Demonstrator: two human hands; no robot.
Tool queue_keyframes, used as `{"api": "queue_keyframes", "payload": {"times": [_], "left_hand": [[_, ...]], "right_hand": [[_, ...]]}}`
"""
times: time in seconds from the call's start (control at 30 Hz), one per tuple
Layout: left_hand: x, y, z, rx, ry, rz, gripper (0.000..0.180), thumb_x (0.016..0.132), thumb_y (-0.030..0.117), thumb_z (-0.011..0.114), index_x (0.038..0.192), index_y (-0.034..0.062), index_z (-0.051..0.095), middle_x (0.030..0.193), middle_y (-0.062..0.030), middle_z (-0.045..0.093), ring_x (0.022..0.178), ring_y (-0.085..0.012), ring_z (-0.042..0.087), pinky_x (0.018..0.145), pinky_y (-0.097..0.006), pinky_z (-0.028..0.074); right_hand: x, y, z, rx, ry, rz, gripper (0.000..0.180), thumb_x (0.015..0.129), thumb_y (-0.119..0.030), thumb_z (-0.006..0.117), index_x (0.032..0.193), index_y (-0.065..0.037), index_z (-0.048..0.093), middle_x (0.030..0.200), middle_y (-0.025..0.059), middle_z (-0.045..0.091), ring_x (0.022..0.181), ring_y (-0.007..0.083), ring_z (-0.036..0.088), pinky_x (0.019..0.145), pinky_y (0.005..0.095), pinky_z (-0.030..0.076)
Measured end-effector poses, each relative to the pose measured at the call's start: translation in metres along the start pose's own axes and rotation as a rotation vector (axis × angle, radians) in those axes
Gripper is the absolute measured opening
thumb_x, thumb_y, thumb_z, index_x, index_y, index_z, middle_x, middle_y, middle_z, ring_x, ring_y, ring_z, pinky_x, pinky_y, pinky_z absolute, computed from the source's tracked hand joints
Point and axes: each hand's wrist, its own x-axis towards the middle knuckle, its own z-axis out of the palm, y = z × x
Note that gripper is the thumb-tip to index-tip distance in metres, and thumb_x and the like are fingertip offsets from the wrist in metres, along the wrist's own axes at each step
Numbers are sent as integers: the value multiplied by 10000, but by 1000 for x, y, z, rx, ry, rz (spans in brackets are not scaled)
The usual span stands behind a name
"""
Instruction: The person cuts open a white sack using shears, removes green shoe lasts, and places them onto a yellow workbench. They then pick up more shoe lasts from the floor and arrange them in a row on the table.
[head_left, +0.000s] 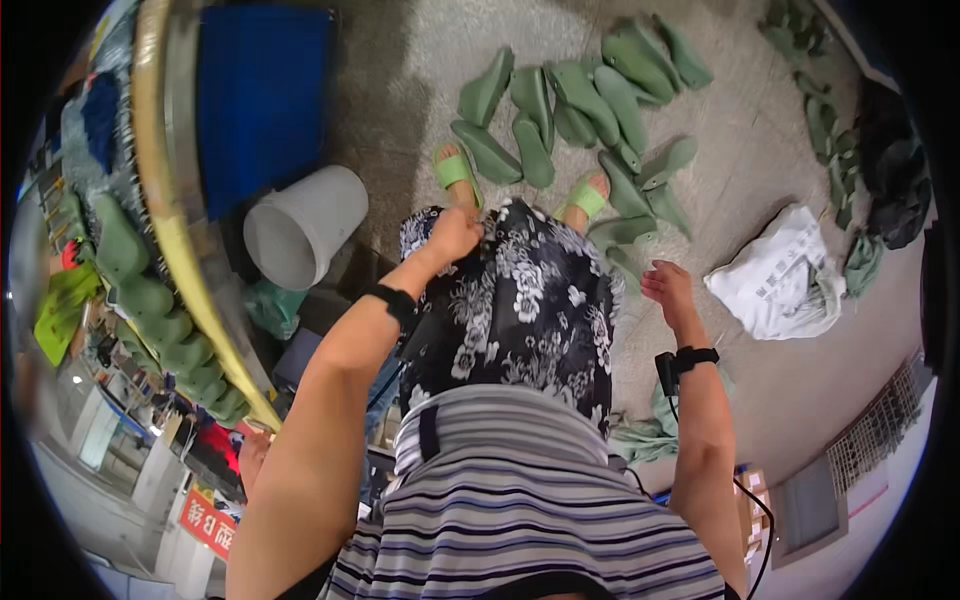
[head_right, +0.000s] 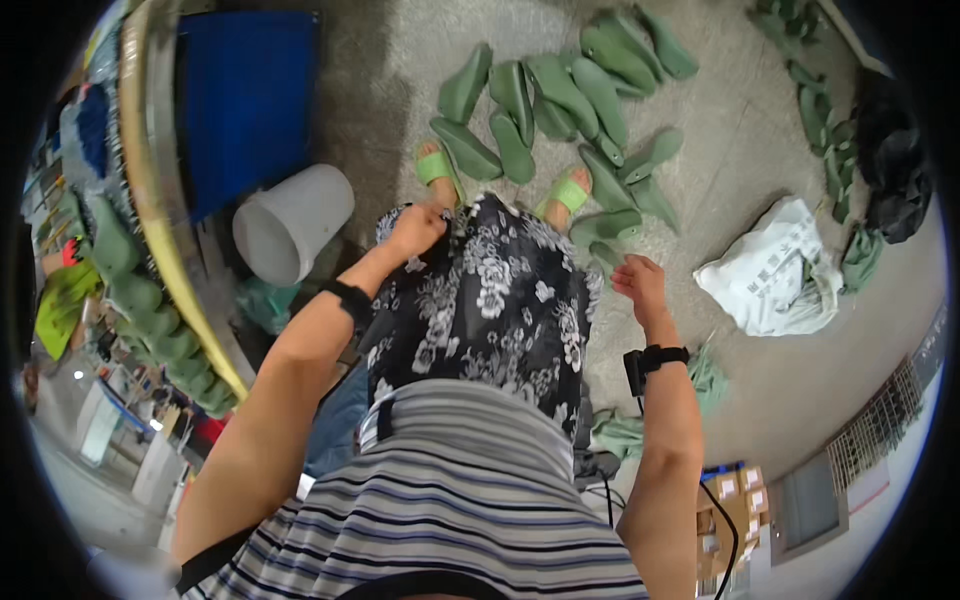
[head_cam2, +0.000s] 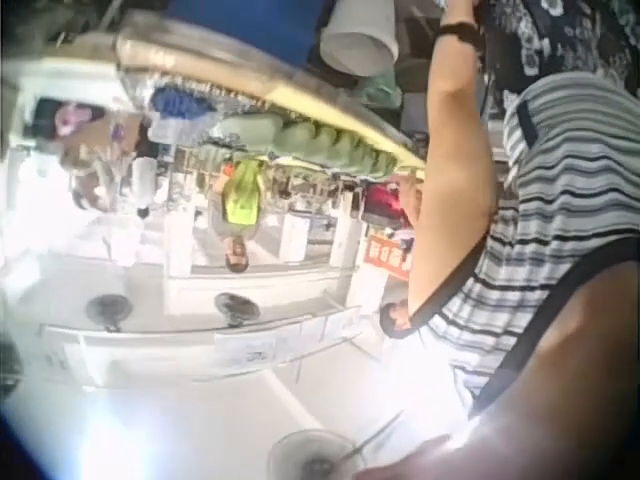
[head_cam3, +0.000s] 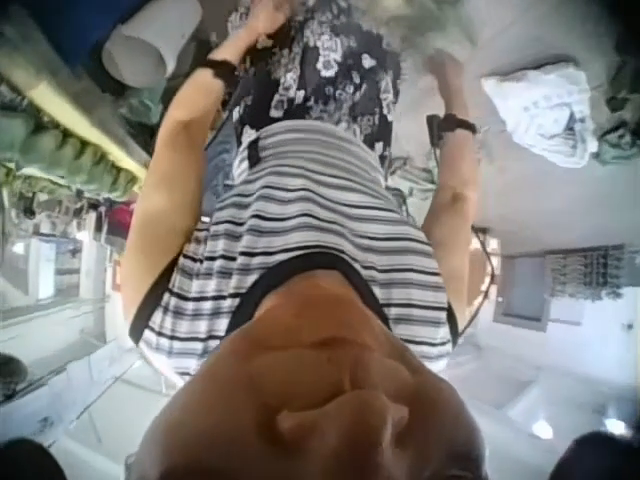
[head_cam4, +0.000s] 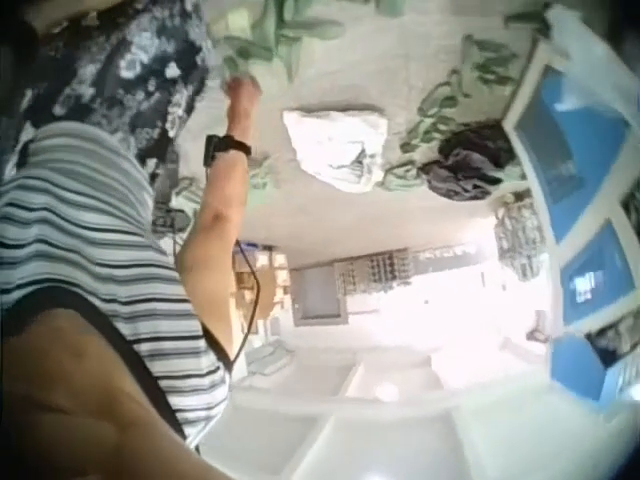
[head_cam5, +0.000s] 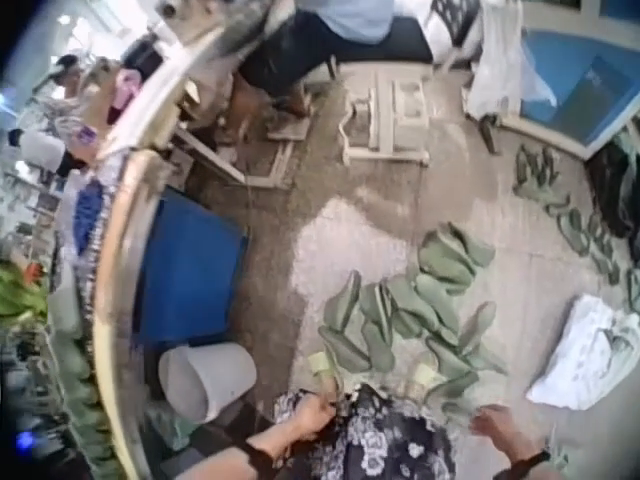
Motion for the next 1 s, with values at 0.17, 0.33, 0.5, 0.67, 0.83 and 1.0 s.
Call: {"api": "queue_keyframes", "payload": {"times": [0.17, 0.33, 0.5, 0.67, 0.83, 1.0], "left_hand": [[106, -20, 62, 46, -28, -157, 288, 730, 187, 585, 926, -21, 624, 857, -260, 617, 842, -400, 601, 768, -438, 477], [208, -54, 101, 188, 33, -104, 425, 745, 351, 598, 945, -22, 632, 864, -267, 622, 866, -405, 602, 806, -443, 468], [320, -38, 157, -49, 186, -547, 650, 716, 469, 582, 998, -117, 578, 1032, -281, 599, 1009, -393, 573, 870, -418, 458], [353, -61, 192, -243, 61, -552, 662, 665, 382, 662, 1062, -133, 540, 1026, -305, 590, 1001, -380, 585, 845, -402, 476], [277, -60, 210, -221, 163, -358, 520, 609, 298, 690, 905, -100, 534, 784, -285, 611, 766, -423, 612, 735, -454, 494], [207, -50, 199, -222, -41, -202, 475, 698, 332, 656, 893, -83, 534, 771, -265, 606, 708, -413, 607, 741, -442, 479]], "right_hand": [[120, 55, 21, -128, -38, 112, 325, 842, -229, 563, 1049, 22, 541, 865, 135, 607, 695, 201, 618, 589, 308, 530], [217, 72, 106, -118, -163, 132, 363, 851, -250, 562, 1093, 19, 533, 876, 141, 611, 730, 199, 621, 615, 294, 524], [304, 98, 175, 118, -333, 208, 586, 886, -357, 524, 1192, 125, 393, 1018, 225, 569, 836, 289, 614, 743, 371, 538], [362, 98, 225, 656, -359, 380, 798, 878, -531, 456, 1281, 126, 250, 1200, 261, 446, 1012, 338, 539, 879, 465, 467], [353, 92, 246, 977, -189, 598, 719, 875, -576, 414, 1275, 20, 367, 1269, 222, 408, 1164, 319, 439, 1005, 516, 341], [333, 151, 225, 1107, -202, 375, 361, 918, -348, 452, 1120, -57, 524, 1033, 121, 581, 975, 306, 547, 896, 452, 428]]}}
